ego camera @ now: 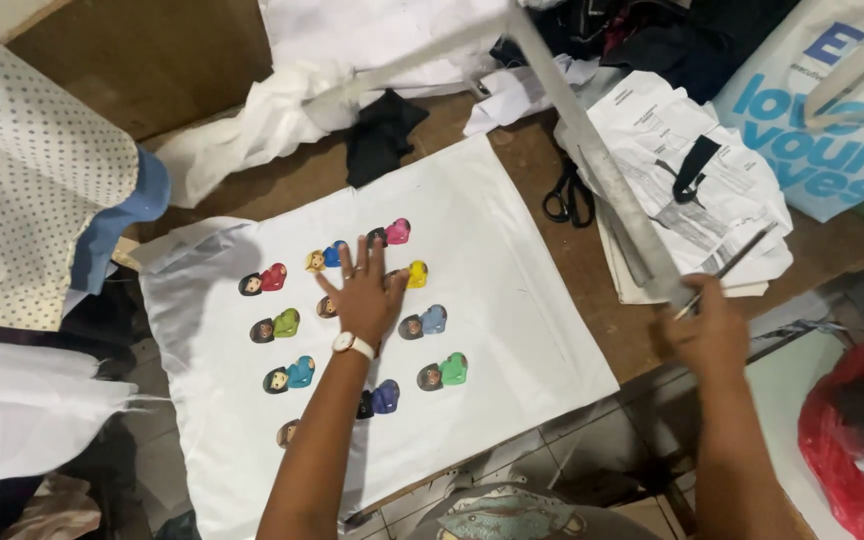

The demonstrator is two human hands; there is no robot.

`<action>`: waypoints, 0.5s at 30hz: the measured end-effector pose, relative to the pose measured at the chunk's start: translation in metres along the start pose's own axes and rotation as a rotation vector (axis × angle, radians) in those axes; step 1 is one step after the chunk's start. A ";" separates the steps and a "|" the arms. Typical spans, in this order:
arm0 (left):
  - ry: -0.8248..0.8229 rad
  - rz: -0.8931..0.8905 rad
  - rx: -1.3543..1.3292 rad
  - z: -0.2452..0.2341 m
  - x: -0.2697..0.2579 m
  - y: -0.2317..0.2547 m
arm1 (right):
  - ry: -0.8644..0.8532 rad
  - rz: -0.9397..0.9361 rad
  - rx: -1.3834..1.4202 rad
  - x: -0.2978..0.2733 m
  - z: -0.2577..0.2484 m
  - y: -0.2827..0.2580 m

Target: The person uses a large L-shaped ruler and a pencil to mark straight lines on a white fabric sheet. They then use scissors to cut along the marked lines, trimming the fabric. The person repeats this process on a second piece of white fabric.

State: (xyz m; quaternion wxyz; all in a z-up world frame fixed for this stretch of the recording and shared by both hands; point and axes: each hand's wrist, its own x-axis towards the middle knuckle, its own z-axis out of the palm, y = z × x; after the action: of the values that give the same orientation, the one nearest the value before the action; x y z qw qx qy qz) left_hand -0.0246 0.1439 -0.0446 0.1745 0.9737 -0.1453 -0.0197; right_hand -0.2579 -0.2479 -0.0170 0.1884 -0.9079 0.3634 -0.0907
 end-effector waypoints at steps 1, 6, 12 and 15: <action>0.001 -0.002 0.000 0.002 0.000 -0.005 | -0.001 -0.002 0.000 0.010 -0.001 0.006; -0.008 -0.019 0.035 0.011 -0.004 -0.020 | 0.268 -0.091 0.085 0.049 0.018 0.057; -0.003 0.008 0.058 0.010 -0.004 -0.019 | 0.140 -0.010 0.056 0.071 0.007 0.061; -0.011 0.010 0.050 0.012 -0.003 -0.020 | 0.256 -0.127 -0.019 0.076 -0.009 0.048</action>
State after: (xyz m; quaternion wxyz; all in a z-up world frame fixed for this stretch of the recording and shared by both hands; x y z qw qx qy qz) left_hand -0.0228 0.1586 -0.0625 0.1492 0.9769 -0.1516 -0.0207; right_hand -0.2354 -0.3351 -0.0263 0.1260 -0.9118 0.3272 -0.2138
